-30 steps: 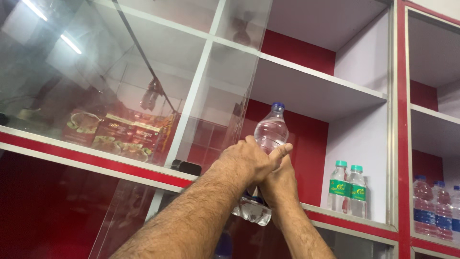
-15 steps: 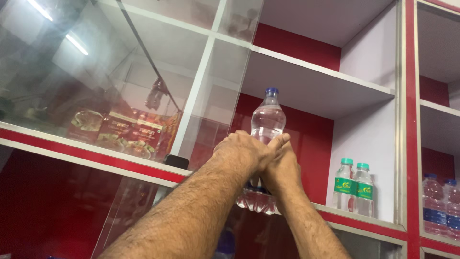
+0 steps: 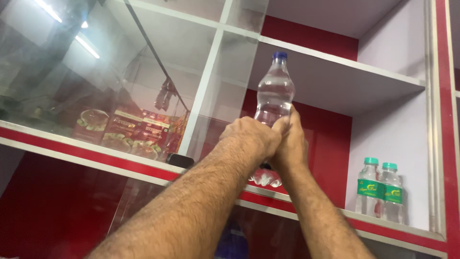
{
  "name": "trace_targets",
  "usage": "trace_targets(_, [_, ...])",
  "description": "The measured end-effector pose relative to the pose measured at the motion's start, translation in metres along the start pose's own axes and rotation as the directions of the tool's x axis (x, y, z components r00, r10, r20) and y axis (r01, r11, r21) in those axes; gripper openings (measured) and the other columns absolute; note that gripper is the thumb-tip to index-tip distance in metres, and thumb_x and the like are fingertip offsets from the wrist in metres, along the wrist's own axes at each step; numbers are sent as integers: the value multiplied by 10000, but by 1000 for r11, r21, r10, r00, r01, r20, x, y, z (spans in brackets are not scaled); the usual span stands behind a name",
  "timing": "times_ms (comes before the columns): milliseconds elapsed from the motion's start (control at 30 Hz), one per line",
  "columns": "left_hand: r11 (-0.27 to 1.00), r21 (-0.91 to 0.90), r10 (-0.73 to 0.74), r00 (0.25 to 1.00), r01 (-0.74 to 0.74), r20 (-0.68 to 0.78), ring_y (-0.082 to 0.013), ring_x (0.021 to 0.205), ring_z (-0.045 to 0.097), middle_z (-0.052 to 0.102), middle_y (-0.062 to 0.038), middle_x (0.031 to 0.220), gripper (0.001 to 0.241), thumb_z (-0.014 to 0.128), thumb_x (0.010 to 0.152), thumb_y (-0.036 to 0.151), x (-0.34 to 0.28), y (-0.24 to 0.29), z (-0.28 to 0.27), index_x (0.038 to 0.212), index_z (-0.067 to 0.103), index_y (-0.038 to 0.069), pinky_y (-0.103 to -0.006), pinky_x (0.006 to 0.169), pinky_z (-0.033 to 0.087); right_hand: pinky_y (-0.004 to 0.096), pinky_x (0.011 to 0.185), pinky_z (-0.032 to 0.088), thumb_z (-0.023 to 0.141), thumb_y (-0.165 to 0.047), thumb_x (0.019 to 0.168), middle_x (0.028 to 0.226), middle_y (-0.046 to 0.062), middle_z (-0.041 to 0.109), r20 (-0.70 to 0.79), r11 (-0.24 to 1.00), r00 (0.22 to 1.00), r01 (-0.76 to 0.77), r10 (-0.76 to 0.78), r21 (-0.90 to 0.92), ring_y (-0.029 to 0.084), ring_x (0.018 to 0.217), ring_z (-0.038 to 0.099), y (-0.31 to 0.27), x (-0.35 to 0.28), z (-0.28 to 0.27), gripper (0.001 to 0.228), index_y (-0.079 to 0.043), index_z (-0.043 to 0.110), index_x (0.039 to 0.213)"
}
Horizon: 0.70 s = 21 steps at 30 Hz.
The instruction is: The person picks up water bottles from a counter and places them onto a red shelf. They then move to a refrigerator, open the door, and place more bottles inside before closing it. The person repeats the process of picking up bottles from the counter and placing them on the shelf.
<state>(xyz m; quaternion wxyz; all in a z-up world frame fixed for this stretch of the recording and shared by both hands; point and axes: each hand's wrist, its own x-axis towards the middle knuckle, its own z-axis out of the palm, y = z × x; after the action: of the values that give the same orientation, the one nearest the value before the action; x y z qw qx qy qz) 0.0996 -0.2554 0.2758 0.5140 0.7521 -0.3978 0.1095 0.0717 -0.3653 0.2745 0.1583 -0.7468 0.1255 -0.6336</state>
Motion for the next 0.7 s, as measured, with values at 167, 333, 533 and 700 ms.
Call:
trace_targets(167, [999, 1, 38, 998, -38, 44, -419, 1386, 477, 385, -215, 1497, 740, 486, 1047, 516, 38, -19, 40, 1595, 203, 107, -562, 1102, 470, 463, 1077, 500, 595, -278, 954, 1456, 88, 575, 67, 938, 987, -161, 147, 307, 248, 1325, 591, 39, 1, 23, 743, -287, 245, 1610])
trace_targets(333, [935, -355, 7, 997, 21, 77, -414, 1342, 556, 530, -297, 1436, 849, 560, 979, 347, 75, -47, 61, 1612, 81, 48, -498, 1159, 430, 459, 1136, 460, 709, -174, 899, 1513, 122, 502, 87, 970, 968, -238, 234, 39, 270, 1348, 555, 53, 9, 40, 922, -279, 154, 1629])
trace_targets(533, [807, -591, 83, 991, -3, 108, -331, 1293, 614, 562, -244, 1404, 851, 607, 915, 237, 80, -59, 65, 1573, 105, 39, -465, 1108, 494, 435, 1026, 522, 790, -10, 807, 1437, 141, 540, 215, 915, 946, -295, 241, 274, 241, 1249, 609, 47, 3, 31, 1088, -239, 95, 1613])
trace_targets(700, [782, -620, 176, 976, -58, 130, -286, 1297, 582, 538, -194, 1418, 784, 578, 889, 178, 91, -65, 67, 1559, 173, 132, -461, 1077, 477, 427, 760, 585, 749, -37, 814, 1235, 152, 679, 277, 895, 939, -295, 206, 335, 251, 971, 688, 33, -7, 22, 894, -217, 322, 1579])
